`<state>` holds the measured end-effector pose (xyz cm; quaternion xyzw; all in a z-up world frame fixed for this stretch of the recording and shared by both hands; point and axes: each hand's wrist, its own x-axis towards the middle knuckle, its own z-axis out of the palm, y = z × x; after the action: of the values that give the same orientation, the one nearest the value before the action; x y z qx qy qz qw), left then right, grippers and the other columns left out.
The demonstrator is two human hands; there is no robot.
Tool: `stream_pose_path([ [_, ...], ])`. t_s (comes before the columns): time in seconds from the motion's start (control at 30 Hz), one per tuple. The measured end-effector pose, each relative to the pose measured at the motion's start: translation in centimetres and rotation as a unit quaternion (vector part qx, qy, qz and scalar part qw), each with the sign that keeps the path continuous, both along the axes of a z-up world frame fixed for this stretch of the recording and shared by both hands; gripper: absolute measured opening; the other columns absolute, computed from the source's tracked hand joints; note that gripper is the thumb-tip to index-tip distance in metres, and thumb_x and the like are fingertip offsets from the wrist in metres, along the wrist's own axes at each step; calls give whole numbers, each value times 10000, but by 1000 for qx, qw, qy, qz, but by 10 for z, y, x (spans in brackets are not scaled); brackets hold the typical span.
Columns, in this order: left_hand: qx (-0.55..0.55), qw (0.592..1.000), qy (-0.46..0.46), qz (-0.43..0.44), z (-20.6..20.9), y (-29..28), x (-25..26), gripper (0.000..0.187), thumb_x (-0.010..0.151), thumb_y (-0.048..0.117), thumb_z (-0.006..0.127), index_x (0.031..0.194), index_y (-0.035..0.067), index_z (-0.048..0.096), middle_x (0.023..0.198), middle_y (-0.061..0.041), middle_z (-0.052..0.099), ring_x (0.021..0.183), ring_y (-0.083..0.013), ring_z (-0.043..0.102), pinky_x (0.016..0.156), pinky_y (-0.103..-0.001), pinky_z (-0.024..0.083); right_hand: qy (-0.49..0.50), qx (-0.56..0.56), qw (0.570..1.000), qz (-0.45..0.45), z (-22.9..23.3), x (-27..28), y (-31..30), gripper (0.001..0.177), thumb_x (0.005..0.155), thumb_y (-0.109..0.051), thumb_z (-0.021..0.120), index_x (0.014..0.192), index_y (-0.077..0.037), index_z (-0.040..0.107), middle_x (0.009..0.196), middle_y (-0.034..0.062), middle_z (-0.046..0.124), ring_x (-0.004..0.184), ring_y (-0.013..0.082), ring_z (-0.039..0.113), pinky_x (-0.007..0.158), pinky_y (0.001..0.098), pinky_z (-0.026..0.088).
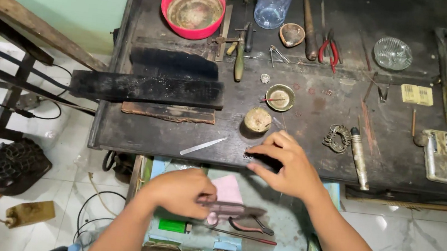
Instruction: Solder small metal components of a jewelry piece using a blowtorch and pliers
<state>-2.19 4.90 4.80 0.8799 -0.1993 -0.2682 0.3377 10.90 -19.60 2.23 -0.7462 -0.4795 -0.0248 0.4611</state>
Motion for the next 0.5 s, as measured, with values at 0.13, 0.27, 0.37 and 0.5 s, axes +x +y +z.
stream_pose_path([
  [0.13, -175, 983, 36, -37, -18, 32, -1, 161, 777, 211, 726, 849, 67, 711, 638, -39, 615, 572, -164, 542, 570, -339, 456, 14, -67, 998, 3, -7, -3, -1, 317, 834, -277, 838, 1104, -128, 769, 892, 72, 567, 853, 288, 570, 804, 421, 474],
  [0.27, -404, 908, 94, 55, -39, 30, -1, 203, 775, 54, 808, 932, -29, 709, 594, 67, 409, 574, -45, 408, 531, -228, 410, 20, -71, 997, -32, 1, 5, -8, 365, 793, -252, 857, 1098, -85, 746, 875, 146, 574, 842, 398, 593, 807, 527, 491],
  [0.37, -454, 881, 56, 120, -60, 15, -1, 301, 752, 133, 922, 924, -42, 747, 679, -77, 673, 614, -90, 580, 563, -231, 506, 34, -98, 994, -39, -7, 11, -15, 376, 734, -234, 893, 1073, -134, 765, 879, 94, 592, 841, 335, 617, 811, 464, 510],
  [0.5, -475, 864, -13, 166, -29, -5, 2, 240, 806, 83, 873, 962, -64, 766, 769, -142, 716, 722, -113, 647, 596, -244, 563, 28, -103, 994, -34, -5, 11, -12, 359, 724, -204, 895, 1051, -126, 768, 884, 93, 585, 840, 331, 617, 807, 462, 510],
])
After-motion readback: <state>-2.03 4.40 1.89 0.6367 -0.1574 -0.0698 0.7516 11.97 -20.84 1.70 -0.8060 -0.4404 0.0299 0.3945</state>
